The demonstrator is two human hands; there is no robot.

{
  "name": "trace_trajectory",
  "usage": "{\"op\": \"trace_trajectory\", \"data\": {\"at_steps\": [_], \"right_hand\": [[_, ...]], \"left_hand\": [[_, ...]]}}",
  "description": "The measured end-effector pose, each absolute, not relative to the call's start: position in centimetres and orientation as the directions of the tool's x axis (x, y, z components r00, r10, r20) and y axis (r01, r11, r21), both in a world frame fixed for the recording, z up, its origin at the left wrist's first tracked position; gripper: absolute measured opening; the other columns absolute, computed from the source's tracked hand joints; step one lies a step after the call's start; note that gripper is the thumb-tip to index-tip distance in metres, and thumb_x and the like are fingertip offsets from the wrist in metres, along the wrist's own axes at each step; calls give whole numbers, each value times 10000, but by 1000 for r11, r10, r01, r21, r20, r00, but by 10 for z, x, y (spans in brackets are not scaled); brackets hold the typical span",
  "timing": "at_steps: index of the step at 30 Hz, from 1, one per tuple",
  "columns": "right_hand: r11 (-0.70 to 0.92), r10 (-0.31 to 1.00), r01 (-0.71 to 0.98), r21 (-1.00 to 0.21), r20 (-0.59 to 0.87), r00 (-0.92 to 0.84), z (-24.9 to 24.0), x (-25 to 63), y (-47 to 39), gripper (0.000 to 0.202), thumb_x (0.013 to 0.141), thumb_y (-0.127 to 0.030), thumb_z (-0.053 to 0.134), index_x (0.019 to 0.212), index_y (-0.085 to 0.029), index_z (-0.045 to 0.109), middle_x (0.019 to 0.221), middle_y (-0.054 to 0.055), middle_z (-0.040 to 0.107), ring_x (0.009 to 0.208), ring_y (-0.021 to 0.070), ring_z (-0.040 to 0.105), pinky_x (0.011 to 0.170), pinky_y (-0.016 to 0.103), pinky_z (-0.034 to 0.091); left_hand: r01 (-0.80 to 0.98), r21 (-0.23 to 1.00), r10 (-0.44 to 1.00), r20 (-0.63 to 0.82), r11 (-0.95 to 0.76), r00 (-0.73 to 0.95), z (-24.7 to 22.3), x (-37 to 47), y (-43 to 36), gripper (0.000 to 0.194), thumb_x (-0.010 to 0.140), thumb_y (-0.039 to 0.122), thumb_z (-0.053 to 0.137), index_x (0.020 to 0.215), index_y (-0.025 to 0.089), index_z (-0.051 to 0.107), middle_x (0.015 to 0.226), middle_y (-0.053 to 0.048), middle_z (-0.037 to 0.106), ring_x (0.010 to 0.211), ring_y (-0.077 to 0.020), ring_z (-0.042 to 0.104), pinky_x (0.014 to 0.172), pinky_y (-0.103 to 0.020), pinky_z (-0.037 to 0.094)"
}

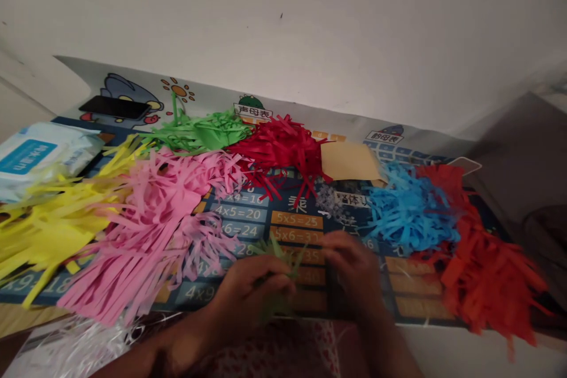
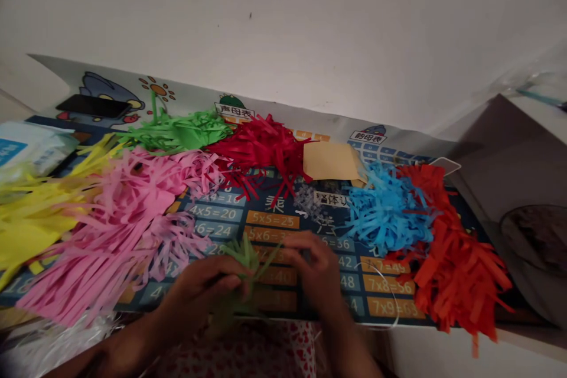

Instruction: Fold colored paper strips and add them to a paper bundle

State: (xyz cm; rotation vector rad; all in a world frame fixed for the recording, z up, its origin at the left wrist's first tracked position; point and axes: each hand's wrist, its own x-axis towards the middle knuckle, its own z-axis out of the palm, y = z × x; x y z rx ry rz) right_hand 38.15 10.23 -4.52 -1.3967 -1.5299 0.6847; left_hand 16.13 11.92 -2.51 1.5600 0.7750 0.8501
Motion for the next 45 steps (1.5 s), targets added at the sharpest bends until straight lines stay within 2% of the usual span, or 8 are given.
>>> {"op": "trace_trajectory", "data": {"at_steps": [2, 4, 16, 21, 25, 31, 36, 45], "right_hand": [[80, 985, 665, -742, 161, 61, -56, 398, 128, 84, 835, -239, 625, 871, -235, 701, 917, 49, 711, 883, 217, 649, 816, 355, 496], [44, 996, 778, -627, 83, 10, -67, 405, 148, 121, 814, -213, 628, 899, -223, 713, 947, 66, 710, 909, 227, 646, 843, 362, 491], [35, 999, 831, -555, -12, -49, -79, 401, 168, 97, 792, -152, 613, 775, -205, 692, 817, 39, 679, 806, 195, 627, 758, 298, 463], [49, 999, 812, -582, 30, -39, -81, 402, 170, 117, 793, -135, 598, 749, -196, 687, 802, 42, 676, 799, 200, 626, 762, 314, 460], [98, 995, 772, -628, 84, -57, -65, 399, 154, 105, 808, -175, 605, 744, -198, 684, 806, 42, 687, 796, 201, 635, 755, 323, 481], [104, 990, 382, -919, 131, 46, -38, 371, 104, 79, 814, -247, 650, 756, -223, 699, 768, 11, 706, 736, 174, 663, 677, 268, 520], [159, 966, 311, -937, 213, 147, -43, 350, 85, 51, 779, -234, 695, 733, -235, 717, 744, 7, 713, 691, 171, 665, 632, 261, 531], [89, 973, 323, -942, 152, 175, -42, 348, 71, 70, 792, -245, 692, 850, -251, 729, 801, 7, 723, 731, 174, 680, 653, 259, 552]], "left_hand": [[46, 993, 891, -114, 104, 439, -23, 157, 122, 249, 921, 347, 501, 792, 176, 629, 570, 30, 577, 481, -91, 501, 490, -185, 412], [45, 981, 917, -193, 189, 348, -24, 154, 125, 252, 891, 394, 525, 793, 176, 607, 561, 48, 508, 458, -80, 415, 448, -178, 350], [213, 974, 906, -153, 71, 395, -27, 162, 131, 276, 876, 380, 449, 732, 175, 563, 648, 21, 497, 606, -123, 454, 567, -217, 373], [214, 977, 882, -113, 14, 458, -31, 170, 128, 269, 894, 347, 426, 725, 175, 544, 632, 23, 518, 599, -121, 488, 573, -211, 391], [267, 952, 894, 16, -151, 448, -30, 169, 135, 244, 890, 282, 455, 742, 163, 608, 680, -1, 596, 647, -131, 550, 614, -218, 423], [271, 884, 844, 213, -381, 493, -17, 165, 141, 199, 890, 257, 526, 871, 186, 710, 757, -21, 704, 691, -135, 629, 673, -223, 471], [278, 884, 853, 212, -376, 477, -13, 168, 136, 154, 874, 268, 590, 856, 188, 720, 772, -16, 732, 685, -134, 654, 690, -223, 498], [214, 834, 767, 325, -508, 552, -15, 166, 137, 176, 901, 269, 587, 858, 171, 728, 746, -31, 712, 674, -124, 648, 635, -196, 474]]}}
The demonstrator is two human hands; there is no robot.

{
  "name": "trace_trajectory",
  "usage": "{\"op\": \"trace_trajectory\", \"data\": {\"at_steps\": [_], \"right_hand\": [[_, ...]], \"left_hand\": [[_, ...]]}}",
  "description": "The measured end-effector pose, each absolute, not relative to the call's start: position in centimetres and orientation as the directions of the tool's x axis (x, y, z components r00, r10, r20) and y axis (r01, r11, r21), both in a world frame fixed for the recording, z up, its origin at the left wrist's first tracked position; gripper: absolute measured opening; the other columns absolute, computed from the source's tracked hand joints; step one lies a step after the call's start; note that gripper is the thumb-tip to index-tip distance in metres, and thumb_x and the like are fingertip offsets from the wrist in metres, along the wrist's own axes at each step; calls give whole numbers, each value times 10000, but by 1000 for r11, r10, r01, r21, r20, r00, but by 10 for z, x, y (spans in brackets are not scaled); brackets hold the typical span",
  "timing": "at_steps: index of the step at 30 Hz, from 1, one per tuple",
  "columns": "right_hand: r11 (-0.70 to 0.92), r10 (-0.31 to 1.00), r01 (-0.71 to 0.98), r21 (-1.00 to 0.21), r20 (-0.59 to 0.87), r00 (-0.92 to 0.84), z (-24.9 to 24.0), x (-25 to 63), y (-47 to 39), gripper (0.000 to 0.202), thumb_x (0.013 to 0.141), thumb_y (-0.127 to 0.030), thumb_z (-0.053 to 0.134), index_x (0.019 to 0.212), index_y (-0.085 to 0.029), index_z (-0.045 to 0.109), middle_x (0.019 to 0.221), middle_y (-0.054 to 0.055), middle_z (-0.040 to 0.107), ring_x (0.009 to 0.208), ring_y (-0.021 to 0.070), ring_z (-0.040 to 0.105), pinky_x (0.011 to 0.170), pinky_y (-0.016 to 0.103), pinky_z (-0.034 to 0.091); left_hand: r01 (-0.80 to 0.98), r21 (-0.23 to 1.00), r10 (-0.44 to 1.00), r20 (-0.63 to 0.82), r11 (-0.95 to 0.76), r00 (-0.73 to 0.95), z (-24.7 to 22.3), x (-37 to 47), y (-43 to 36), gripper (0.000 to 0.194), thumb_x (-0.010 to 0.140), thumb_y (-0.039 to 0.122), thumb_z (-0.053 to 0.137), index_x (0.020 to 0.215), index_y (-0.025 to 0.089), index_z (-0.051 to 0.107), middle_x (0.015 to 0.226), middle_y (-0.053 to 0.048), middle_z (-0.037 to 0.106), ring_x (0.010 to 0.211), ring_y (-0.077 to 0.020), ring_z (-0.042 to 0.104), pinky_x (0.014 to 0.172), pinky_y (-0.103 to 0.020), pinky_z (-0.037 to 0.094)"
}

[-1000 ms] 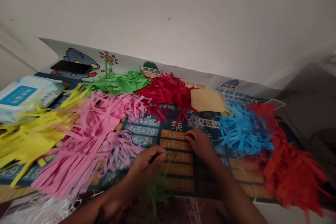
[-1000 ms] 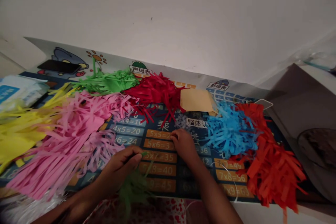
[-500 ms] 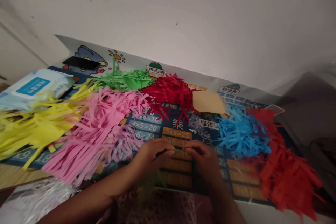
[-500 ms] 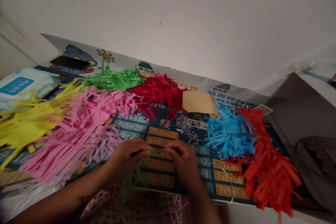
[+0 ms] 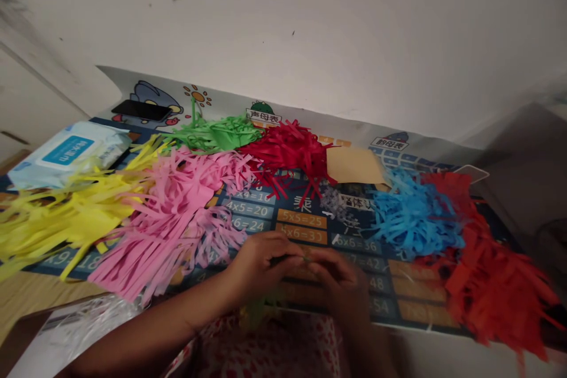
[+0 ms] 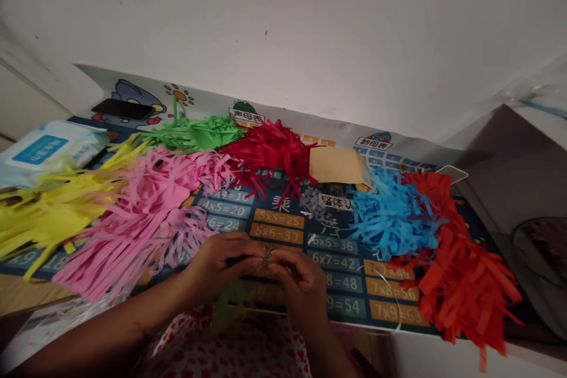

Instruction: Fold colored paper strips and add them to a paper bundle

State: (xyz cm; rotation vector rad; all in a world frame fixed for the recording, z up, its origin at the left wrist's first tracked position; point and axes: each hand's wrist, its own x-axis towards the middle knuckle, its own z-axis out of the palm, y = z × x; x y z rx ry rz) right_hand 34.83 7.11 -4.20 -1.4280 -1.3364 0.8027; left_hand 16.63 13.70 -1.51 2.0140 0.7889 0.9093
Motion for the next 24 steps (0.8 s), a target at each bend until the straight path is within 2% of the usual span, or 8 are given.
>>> {"op": "trace_trajectory", "data": {"at_steps": [4, 8, 12, 17, 24], "right_hand": [[80, 974, 339, -937, 146, 172, -45, 348, 69, 94, 809, -261, 677, 894, -228, 698, 790, 11, 706, 703, 166, 670, 634, 258, 550], [160, 953, 468, -869, 259, 155, -42, 345, 68, 57, 832, -264, 654, 873, -226, 654, 779, 4, 687, 702, 155, 653, 645, 252, 534], [208, 937, 550, -809, 327, 125, -39, 342, 68, 50, 861, -264, 602, 880, -221, 619, 788, 11, 680, 705, 158, 646, 632, 255, 528], [161, 959, 561, -812, 263, 106, -43, 347, 67, 65, 876, -274, 577, 908, -223, 601, 820, 23, 669, 750, 172, 642, 666, 273, 527], [108, 986, 492, -864, 157, 59, -43, 351, 66, 139, 833, -286, 646, 964, -238, 650, 896, 25, 704, 821, 189, 662, 727, 287, 525]], "left_hand": [[244, 790, 732, 338, -563, 592, -13, 166, 137, 224, 925, 279, 541, 833, 168, 713, 698, -23, 680, 628, -115, 612, 595, -191, 443], [338, 675, 688, 350, -656, 636, -11, 168, 135, 259, 937, 265, 498, 791, 169, 690, 668, -22, 659, 616, -128, 589, 575, -207, 414], [435, 590, 686, 305, -680, 660, -12, 170, 131, 239, 925, 235, 482, 790, 171, 669, 706, -34, 662, 646, -153, 595, 596, -234, 433], [401, 684, 674, 181, -610, 716, -17, 170, 127, 208, 914, 159, 463, 1058, 186, 611, 968, -53, 698, 871, -183, 639, 779, -284, 497], [441, 779, 747, 53, -446, 663, -17, 171, 128, 172, 877, 131, 474, 971, 186, 607, 909, -40, 703, 831, -173, 661, 749, -261, 503]]}}
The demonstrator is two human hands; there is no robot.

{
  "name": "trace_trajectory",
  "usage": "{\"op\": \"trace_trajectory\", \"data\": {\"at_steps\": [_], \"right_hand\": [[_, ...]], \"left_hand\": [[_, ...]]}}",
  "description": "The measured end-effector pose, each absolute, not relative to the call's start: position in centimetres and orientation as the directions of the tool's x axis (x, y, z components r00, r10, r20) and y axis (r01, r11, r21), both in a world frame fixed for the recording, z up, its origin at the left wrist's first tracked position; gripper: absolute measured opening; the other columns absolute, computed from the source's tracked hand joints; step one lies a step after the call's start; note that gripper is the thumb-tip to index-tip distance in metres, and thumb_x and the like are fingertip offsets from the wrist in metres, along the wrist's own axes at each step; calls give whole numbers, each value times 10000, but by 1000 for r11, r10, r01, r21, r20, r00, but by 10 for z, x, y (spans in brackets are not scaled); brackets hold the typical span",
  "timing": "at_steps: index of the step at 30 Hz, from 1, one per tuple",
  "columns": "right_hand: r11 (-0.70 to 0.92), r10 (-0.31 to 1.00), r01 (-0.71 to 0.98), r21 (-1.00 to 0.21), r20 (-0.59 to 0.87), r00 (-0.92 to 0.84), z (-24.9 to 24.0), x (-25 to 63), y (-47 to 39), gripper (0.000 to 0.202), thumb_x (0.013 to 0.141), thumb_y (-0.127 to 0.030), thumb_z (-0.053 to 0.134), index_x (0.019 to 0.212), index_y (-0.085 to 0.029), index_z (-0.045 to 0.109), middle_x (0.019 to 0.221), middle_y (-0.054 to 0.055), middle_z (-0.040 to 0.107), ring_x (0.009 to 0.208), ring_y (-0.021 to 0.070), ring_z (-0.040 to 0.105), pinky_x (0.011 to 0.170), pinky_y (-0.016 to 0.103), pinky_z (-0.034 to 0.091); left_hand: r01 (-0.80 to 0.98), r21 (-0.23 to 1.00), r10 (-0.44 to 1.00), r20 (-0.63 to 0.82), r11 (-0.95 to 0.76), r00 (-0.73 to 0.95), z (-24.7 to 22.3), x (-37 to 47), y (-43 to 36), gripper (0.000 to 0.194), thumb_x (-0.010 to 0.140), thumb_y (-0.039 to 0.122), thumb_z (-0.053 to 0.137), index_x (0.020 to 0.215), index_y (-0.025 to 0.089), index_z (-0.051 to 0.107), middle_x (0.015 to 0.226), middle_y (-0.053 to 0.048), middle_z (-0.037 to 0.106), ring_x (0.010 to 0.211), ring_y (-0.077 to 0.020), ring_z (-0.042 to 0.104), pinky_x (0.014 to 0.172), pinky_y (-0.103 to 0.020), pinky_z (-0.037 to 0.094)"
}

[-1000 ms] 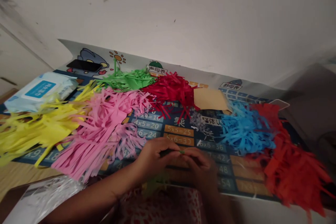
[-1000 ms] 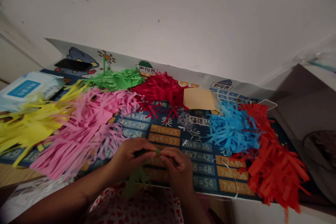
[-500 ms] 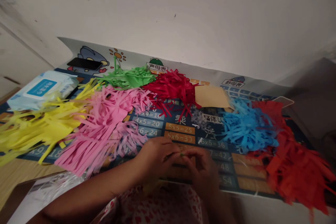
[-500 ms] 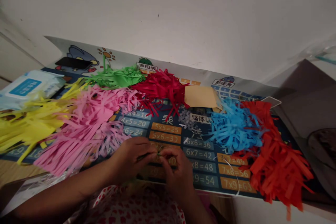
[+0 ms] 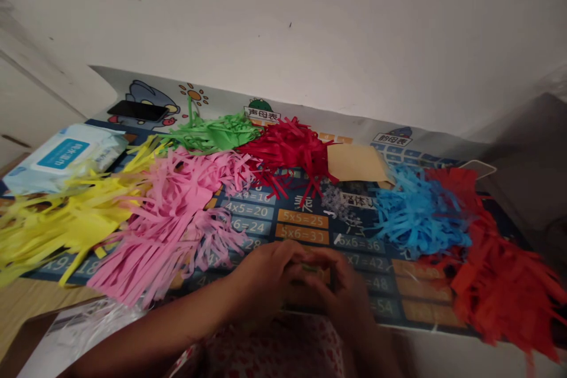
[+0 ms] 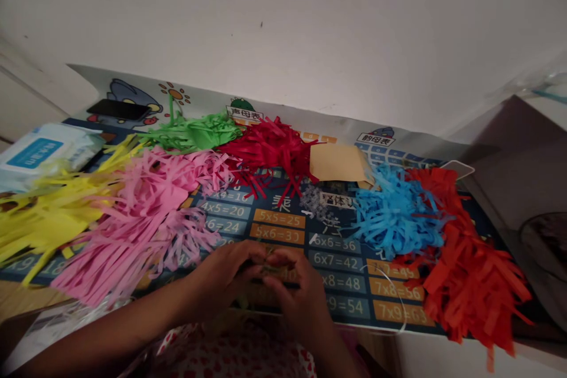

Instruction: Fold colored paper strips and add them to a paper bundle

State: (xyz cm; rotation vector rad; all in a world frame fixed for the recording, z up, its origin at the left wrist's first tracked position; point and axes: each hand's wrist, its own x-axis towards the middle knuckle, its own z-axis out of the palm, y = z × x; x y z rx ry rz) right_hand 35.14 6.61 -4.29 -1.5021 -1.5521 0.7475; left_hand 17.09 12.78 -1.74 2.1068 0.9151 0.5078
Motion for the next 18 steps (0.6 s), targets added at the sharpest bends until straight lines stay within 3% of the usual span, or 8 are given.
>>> {"op": "trace_trajectory", "data": {"at_steps": [4, 7, 10, 13, 18], "right_hand": [[96, 988, 493, -865, 143, 60, -43, 355, 66, 76, 848, -273, 630, 805, -251, 689, 772, -11, 714, 723, 170, 664, 660, 251, 502], [108, 984, 503, -858, 164, 69, -42, 356, 63, 89, 855, -284, 633, 799, -254, 695, 757, -21, 715, 696, 160, 662, 629, 233, 488], [131, 978, 538, -832, 197, 66, -40, 357, 59, 92, 868, -281, 629, 806, -259, 693, 756, -28, 713, 689, 153, 662, 622, 230, 477], [193, 965, 589, -785, 261, 31, -36, 356, 55, 84, 878, -271, 623, 832, -267, 693, 767, -35, 719, 691, 151, 662, 638, 239, 470], [242, 935, 647, -723, 353, 44, -31, 354, 48, 91, 893, -270, 607, 855, -255, 688, 786, -30, 727, 710, 152, 669, 648, 242, 472]], "left_hand": [[384, 769, 728, 150, -511, 669, -19, 170, 129, 202, 897, 183, 508, 1064, 194, 622, 1009, -62, 709, 911, -188, 663, 786, -274, 507], [339, 751, 699, 220, -566, 680, -24, 169, 129, 135, 906, 267, 562, 950, 191, 665, 924, -52, 707, 857, -181, 657, 765, -271, 508], [326, 748, 709, 264, -578, 654, -28, 169, 126, 116, 901, 257, 576, 907, 184, 666, 874, -46, 702, 828, -171, 655, 743, -261, 518], [310, 703, 703, 374, -640, 604, -30, 170, 121, 137, 896, 245, 581, 995, 191, 659, 971, -71, 705, 912, -181, 656, 826, -291, 531], [167, 629, 593, 565, -760, 573, -33, 174, 115, 123, 897, 165, 551, 896, 200, 669, 840, -25, 715, 812, -138, 661, 950, -330, 500]]}}
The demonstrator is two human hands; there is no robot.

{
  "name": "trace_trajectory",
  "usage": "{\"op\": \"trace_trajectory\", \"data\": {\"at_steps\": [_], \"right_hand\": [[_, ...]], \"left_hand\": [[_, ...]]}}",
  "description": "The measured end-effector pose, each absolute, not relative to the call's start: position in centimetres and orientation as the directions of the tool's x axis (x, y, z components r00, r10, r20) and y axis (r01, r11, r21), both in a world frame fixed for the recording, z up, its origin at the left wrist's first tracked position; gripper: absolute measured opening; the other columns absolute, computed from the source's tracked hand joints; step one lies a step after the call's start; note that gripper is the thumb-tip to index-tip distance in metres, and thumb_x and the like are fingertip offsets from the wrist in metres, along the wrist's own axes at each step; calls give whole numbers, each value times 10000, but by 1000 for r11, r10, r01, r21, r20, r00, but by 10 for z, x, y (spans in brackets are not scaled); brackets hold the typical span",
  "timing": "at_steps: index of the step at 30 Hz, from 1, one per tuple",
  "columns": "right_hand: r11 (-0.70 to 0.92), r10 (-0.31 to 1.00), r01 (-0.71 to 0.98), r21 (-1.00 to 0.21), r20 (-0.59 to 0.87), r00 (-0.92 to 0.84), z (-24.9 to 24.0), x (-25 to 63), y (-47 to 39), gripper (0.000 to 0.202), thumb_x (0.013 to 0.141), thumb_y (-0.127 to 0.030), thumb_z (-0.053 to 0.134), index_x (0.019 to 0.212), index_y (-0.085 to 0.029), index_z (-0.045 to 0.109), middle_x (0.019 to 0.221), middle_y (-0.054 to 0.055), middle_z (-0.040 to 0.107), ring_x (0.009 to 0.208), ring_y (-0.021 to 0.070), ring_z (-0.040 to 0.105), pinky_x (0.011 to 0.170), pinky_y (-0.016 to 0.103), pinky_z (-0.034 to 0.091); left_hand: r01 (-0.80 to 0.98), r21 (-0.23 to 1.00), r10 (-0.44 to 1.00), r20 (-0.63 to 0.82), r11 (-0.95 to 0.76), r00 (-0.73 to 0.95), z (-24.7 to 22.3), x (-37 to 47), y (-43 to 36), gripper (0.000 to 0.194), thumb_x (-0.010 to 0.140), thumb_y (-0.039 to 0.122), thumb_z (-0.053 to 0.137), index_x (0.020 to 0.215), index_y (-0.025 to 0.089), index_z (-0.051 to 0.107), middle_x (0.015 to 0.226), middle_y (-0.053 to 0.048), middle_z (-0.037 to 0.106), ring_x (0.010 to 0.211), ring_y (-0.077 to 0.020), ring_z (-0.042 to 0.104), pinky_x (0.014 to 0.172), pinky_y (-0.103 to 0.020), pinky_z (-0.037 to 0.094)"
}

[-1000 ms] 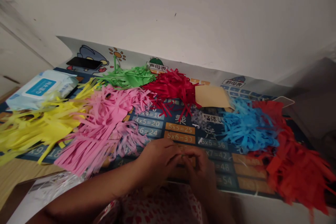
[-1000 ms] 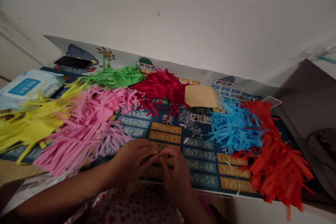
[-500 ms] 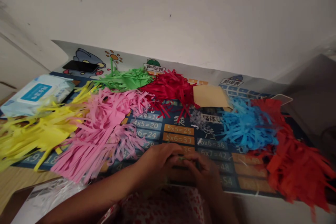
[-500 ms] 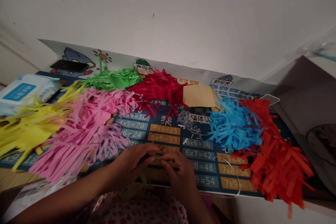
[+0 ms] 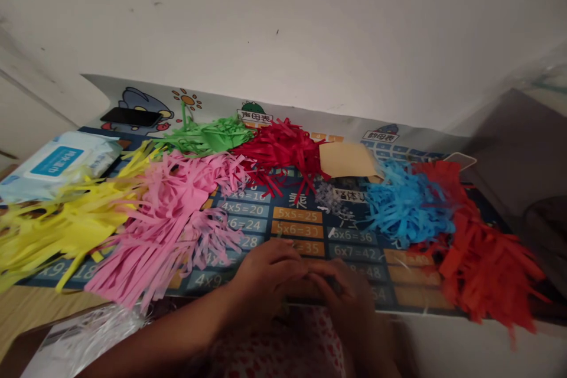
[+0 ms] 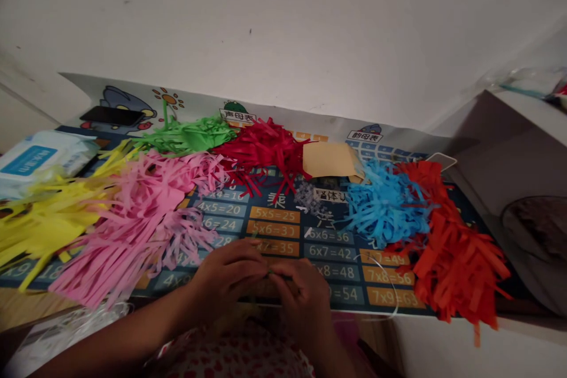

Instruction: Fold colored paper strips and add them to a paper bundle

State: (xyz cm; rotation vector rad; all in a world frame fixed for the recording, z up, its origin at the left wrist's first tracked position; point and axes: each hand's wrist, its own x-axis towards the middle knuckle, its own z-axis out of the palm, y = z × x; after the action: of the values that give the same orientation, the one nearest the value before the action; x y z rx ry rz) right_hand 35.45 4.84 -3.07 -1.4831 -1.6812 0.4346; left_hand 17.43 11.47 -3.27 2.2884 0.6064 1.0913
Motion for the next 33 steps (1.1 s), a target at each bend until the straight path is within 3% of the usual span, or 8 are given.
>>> {"op": "trace_trajectory", "data": {"at_steps": [10, 20, 23, 25, 29, 31, 33], "right_hand": [[180, 946, 688, -703, 315, 74, -30, 360, 34, 143, 916, -298, 578, 832, -242, 680, 728, -22, 706, 648, 146, 635, 594, 237, 435], [196, 925, 648, -736, 359, 127, -33, 374, 22, 111, 910, -272, 597, 841, -237, 677, 764, -18, 711, 695, 139, 648, 646, 238, 447], [220, 922, 646, -731, 372, 107, -36, 384, 16, 143, 925, -287, 580, 824, -231, 664, 768, -6, 708, 708, 147, 645, 674, 262, 457], [246, 913, 671, -699, 399, 82, -40, 407, 11, 143, 923, -326, 584, 851, -236, 669, 804, 8, 711, 752, 164, 649, 710, 286, 469], [59, 874, 803, -593, 419, 245, -55, 489, 10, 186, 932, -338, 542, 940, -245, 703, 924, 56, 696, 885, 211, 632, 792, 349, 478], [-42, 916, 845, -533, 318, 246, -65, 527, 19, 170, 900, -279, 561, 962, -238, 714, 983, 73, 677, 933, 235, 612, 829, 380, 462], [-98, 959, 865, -492, 186, 215, -74, 550, 33, 143, 846, -219, 595, 921, -211, 717, 971, 88, 666, 932, 255, 600, 833, 395, 452]], "left_hand": [[117, 612, 557, 600, -782, 574, -34, 184, 114, 88, 898, 175, 577, 893, 211, 657, 824, 11, 730, 751, -104, 683, 1114, -410, 370], [122, 687, 593, 508, -716, 624, -38, 211, 105, 69, 901, 202, 583, 879, 209, 648, 820, 13, 719, 775, -122, 669, 1079, -396, 377], [240, 786, 676, 284, -570, 680, -42, 223, 100, 61, 827, 228, 675, 794, 189, 641, 765, 4, 695, 732, -144, 648, 800, -285, 494], [312, 823, 698, 135, -474, 703, -42, 230, 98, 107, 790, 246, 711, 735, 181, 646, 709, 3, 676, 672, -144, 624, 625, -231, 450], [210, 916, 614, 48, -341, 788, -35, 245, 99, 121, 743, 291, 755, 706, 184, 712, 685, -13, 681, 686, -154, 629, 638, -229, 430], [183, 974, 620, -62, -133, 782, -32, 256, 99, 137, 701, 308, 783, 681, 183, 730, 697, -20, 680, 664, -150, 628, 614, -225, 437], [172, 969, 622, -246, 177, 744, -33, 269, 96, 190, 665, 351, 799, 694, 175, 732, 719, -18, 671, 610, -137, 615, 571, -226, 445]]}}
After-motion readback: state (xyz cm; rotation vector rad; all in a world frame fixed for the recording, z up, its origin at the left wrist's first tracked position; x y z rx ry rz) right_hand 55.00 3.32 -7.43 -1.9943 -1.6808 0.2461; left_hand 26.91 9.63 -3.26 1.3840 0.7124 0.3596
